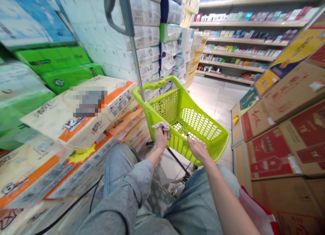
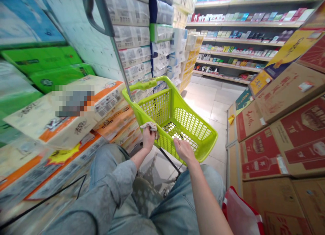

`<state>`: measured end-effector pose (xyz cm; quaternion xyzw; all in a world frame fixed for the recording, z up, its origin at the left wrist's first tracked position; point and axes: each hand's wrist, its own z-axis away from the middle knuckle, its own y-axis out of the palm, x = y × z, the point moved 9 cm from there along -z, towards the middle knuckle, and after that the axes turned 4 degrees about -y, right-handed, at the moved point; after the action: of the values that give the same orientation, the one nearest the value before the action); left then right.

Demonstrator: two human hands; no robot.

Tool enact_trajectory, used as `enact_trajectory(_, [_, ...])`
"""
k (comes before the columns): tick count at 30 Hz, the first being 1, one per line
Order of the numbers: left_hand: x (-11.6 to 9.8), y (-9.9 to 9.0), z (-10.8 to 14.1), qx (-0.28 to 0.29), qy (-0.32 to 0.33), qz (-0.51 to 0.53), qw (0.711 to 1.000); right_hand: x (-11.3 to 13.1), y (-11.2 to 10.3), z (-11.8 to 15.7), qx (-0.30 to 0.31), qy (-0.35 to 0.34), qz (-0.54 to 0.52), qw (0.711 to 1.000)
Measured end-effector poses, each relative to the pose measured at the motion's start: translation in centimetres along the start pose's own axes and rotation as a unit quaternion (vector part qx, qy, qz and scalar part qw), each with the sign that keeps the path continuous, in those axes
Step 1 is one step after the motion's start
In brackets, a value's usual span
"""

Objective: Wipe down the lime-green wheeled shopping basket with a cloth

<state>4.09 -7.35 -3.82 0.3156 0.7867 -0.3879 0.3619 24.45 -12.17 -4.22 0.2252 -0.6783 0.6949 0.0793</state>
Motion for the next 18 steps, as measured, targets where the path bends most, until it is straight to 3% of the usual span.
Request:
enact_trajectory(8, [2.6, -3.3, -4.4, -0.110, -0.032, 0.008, 0.993, 0.6, 0.0, -0.3, 0.004, -0.015, -0.009, 1.000])
enact_trajectory(12, [3.1, -3.8, -6.0, -0.097, -0.020, 0.001, 0.995, 0.7, 0.0, -0.2, 0.005, -0.023, -0.005, 1.000])
enact_trajectory(18, [5.0, -3.4, -5.8, -0.064, -0.023, -0.029, 0.997, 0.6, -0.1, 0.0, 0.013, -0.022, -0.010, 1.000])
